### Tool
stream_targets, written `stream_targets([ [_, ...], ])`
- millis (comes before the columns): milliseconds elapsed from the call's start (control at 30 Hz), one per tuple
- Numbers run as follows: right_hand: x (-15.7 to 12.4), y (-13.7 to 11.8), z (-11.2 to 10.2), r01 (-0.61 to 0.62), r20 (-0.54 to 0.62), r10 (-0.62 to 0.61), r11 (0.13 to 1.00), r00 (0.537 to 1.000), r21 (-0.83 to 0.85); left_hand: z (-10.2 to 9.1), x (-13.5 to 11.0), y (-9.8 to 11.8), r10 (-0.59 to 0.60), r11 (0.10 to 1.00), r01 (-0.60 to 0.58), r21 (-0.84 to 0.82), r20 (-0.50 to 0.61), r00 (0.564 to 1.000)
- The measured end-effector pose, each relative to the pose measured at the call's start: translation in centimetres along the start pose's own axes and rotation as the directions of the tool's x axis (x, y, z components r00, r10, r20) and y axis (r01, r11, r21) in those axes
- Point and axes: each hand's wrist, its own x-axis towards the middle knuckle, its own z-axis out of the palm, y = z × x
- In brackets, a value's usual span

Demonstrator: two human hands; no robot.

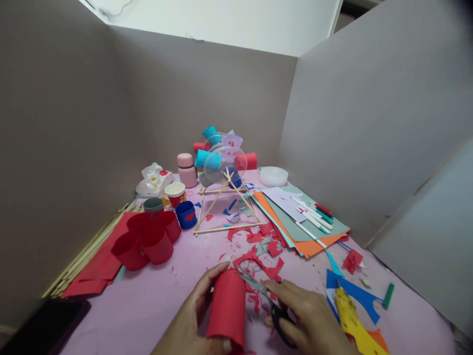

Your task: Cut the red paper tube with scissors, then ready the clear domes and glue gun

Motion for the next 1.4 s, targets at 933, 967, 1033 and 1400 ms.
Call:
stream_targets([
  [933,-0.2,0.1,0.2,-0.046,-0.170,0.124,0.915,0.978,0.402,0.2,-0.1,0.2,-0.046,0.999,0.046,-0.008,0.012,0.999],
  [967,-0.2,-0.1,0.5,-0.064,-0.159,0.151,0.888,0.976,0.455,0.4,-0.2,0.4,-0.052,0.998,0.053,-0.022,0.011,0.999],
  [1033,-0.2,-0.4,1.6,-0.055,-0.153,0.154,0.856,0.976,0.514,0.9,-0.4,0.7,-0.078,0.996,0.080,-0.051,0.033,0.996],
  [1400,-0.1,-0.5,5.6,0.086,-0.290,0.213,0.652,0.933,0.753,2.5,-1.0,-0.7,-0.034,0.935,0.083,-0.344,0.146,0.989],
])
